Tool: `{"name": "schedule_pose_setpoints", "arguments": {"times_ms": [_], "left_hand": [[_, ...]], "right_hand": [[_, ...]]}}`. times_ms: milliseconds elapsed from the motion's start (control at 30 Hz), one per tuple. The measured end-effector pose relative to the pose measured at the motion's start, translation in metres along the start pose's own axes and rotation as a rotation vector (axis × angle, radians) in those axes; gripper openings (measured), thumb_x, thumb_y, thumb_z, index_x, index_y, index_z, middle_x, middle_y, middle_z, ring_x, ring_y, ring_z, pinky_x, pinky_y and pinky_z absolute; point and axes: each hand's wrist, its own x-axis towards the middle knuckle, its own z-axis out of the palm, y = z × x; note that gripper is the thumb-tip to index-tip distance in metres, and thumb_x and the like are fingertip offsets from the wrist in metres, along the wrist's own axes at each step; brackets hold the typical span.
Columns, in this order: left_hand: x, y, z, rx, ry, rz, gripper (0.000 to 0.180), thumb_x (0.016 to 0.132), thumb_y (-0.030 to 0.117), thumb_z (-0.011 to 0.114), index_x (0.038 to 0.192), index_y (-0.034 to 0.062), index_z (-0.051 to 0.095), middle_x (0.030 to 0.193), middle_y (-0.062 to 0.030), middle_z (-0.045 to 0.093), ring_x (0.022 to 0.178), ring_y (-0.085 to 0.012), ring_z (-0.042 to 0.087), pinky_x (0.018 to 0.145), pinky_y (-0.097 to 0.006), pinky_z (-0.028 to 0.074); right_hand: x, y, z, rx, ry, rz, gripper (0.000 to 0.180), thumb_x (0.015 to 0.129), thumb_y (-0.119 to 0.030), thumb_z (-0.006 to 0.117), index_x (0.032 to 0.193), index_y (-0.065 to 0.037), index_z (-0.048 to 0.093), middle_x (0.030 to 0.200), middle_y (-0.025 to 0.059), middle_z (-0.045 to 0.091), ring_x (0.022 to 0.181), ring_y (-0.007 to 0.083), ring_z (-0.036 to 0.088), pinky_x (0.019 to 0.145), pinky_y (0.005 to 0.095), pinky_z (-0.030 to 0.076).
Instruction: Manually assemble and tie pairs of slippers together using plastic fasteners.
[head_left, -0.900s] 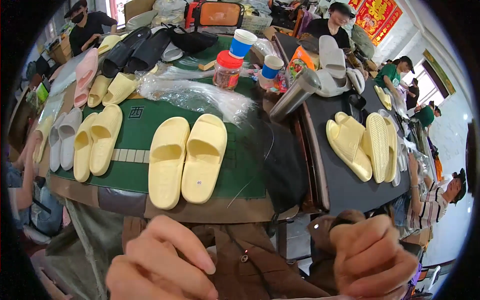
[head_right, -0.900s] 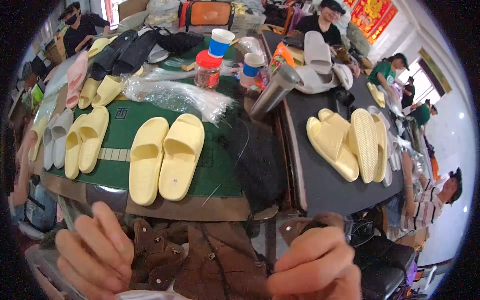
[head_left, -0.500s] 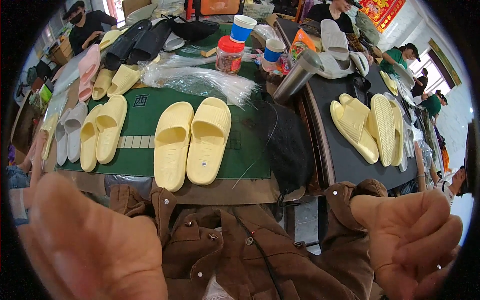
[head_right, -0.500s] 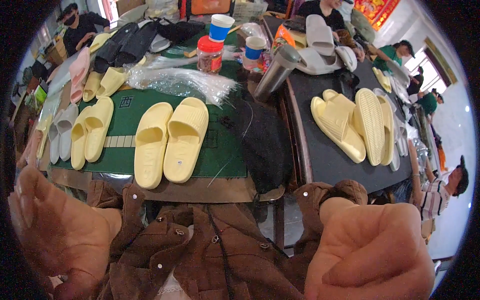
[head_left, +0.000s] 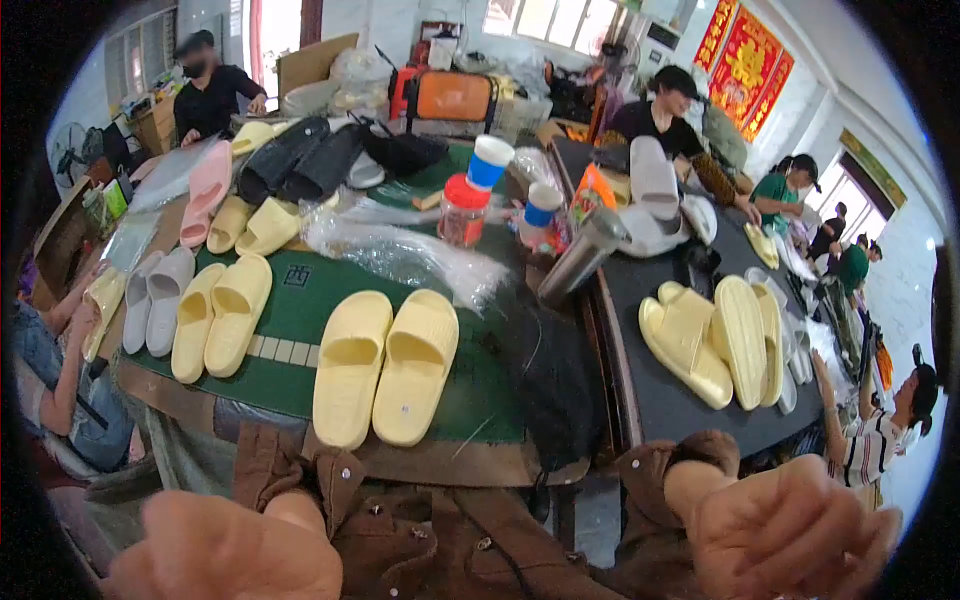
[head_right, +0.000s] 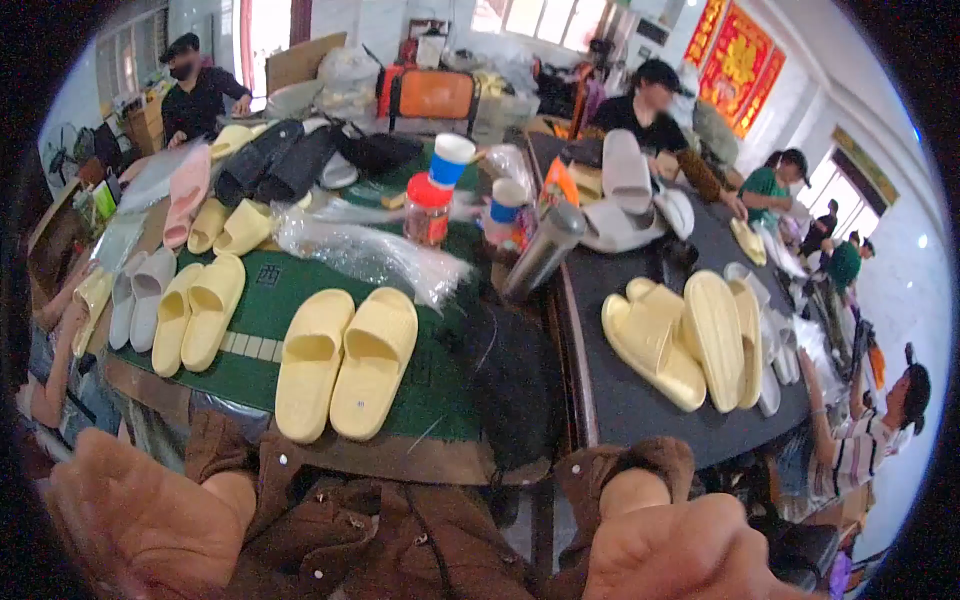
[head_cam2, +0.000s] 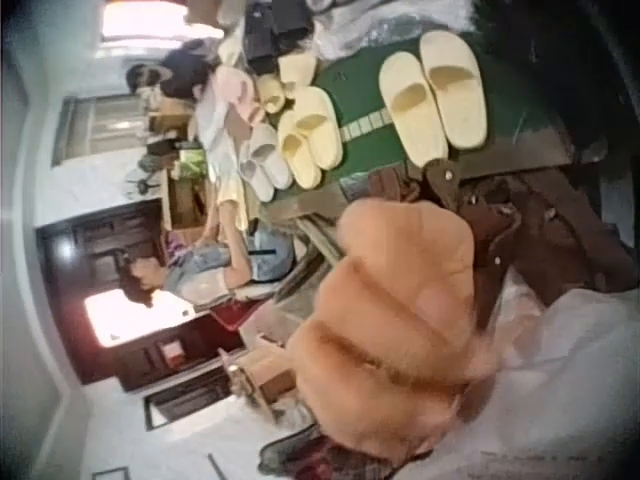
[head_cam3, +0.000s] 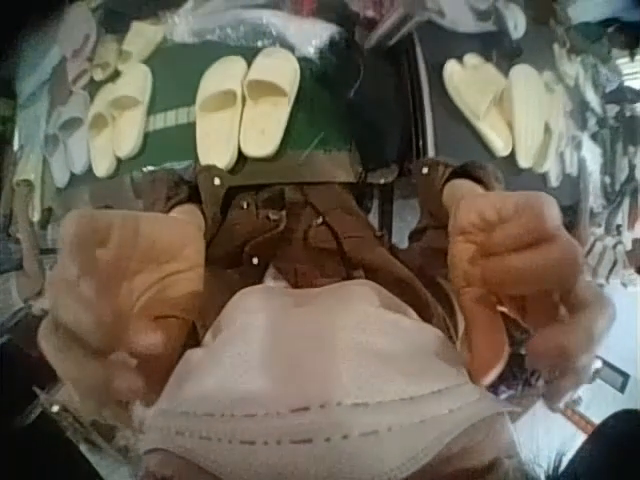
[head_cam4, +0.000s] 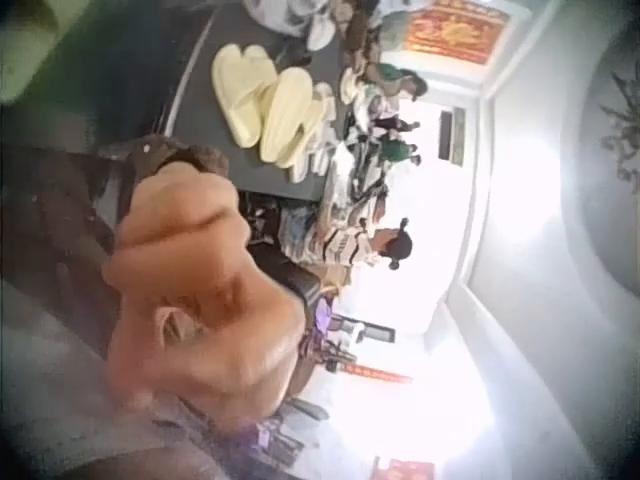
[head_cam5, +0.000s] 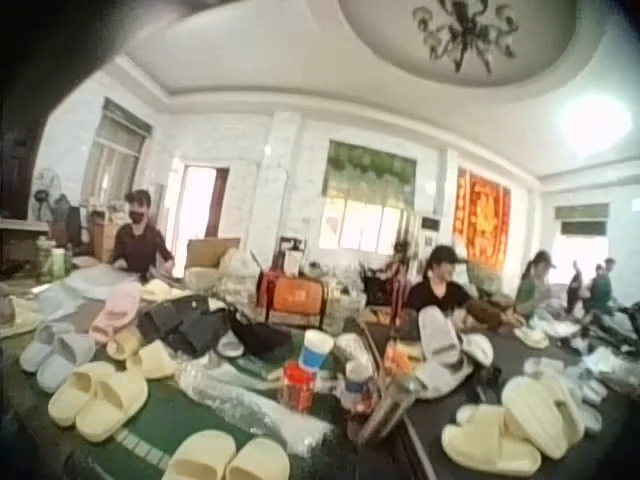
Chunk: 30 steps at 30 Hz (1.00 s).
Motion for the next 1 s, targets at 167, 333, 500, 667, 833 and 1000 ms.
{"name": "schedule_pose_setpoints", "arguments": {"times_ms": [167, 333, 500, 667, 833, 1000], "left_hand": [[-0.013, -0.01, 0.031, -0.13, 0.18, -0.207, 0.013, 0.093, 0.025, 0.055, 0.1, 0.0154, 0.06, 0.094, -0.0002, 0.059, 0.086, -0.0199, 0.056, 0.076, -0.035, 0.041], [0.011, -0.053, 0.026, -0.654, -0.155, -0.103, 0.048, 0.09, 0.033, 0.058, 0.096, -0.0147, 0.061, 0.091, -0.0318, 0.062, 0.07, -0.0333, 0.064, 0.046, -0.037, 0.049], [0.0, -0.045, 0.039, -0.686, -0.084, -0.212, 0.045, 0.088, 0.031, 0.061, 0.1, -0.0122, 0.06, 0.093, -0.0285, 0.062, 0.076, -0.0322, 0.063, 0.055, -0.037, 0.047], [-0.013, -0.041, 0.046, -0.736, 0.001, -0.358, 0.043, 0.086, 0.029, 0.063, 0.105, -0.0096, 0.059, 0.095, -0.0251, 0.062, 0.082, -0.031, 0.062, 0.063, -0.038, 0.046], [-0.018, -0.046, 0.057, -0.787, 0.058, -0.479, 0.044, 0.083, 0.027, 0.065, 0.11, -0.0071, 0.058, 0.097, -0.0218, 0.063, 0.087, -0.0299, 0.061, 0.072, -0.039, 0.045], [-0.025, -0.041, 0.071, -0.795, 0.114, -0.578, 0.046, 0.081, 0.025, 0.067, 0.114, -0.0046, 0.057, 0.099, -0.0184, 0.063, 0.093, -0.0287, 0.06, 0.08, -0.04, 0.044]], "right_hand": [[-0.021, -0.006, -0.015, 0.089, -0.083, 0.133, 0.046, 0.088, -0.028, 0.064, 0.129, -0.018, 0.046, 0.105, 0.002, 0.047, 0.07, 0.0164, 0.05, 0.061, 0.0267, 0.043], [-0.051, 0.024, 0.013, -0.114, 0.205, 0.0, 0.016, 0.082, -0.009, 0.066, 0.073, -0.007, 0.052, 0.072, 0.0049, 0.047, 0.045, 0.0116, 0.041, 0.043, 0.0254, 0.032], [-0.068, 0.024, 0.0, -0.131, 0.06, 0.256, 0.015, 0.074, -0.002, 0.069, 0.087, -0.002, 0.062, 0.076, 0.0137, 0.063, 0.056, 0.0196, 0.061, 0.044, 0.0274, 0.045], [-0.077, 0.031, 0.001, -0.097, -0.015, 0.324, 0.016, 0.076, -0.001, 0.068, 0.091, -0.001, 0.063, 0.078, 0.0131, 0.064, 0.059, 0.0204, 0.062, 0.046, 0.0271, 0.046], [-0.087, 0.03, 0.005, -0.15, -0.009, 0.322, 0.017, 0.073, 0.0, 0.07, 0.089, -0.001, 0.065, 0.08, 0.0116, 0.065, 0.061, 0.0199, 0.063, 0.047, 0.0265, 0.048], [-0.091, 0.035, 0.011, -0.084, -0.105, 0.4, 0.021, 0.07, 0.001, 0.071, 0.09, -0.001, 0.065, 0.082, 0.012, 0.066, 0.063, 0.0199, 0.063, 0.05, 0.0271, 0.05]]}}
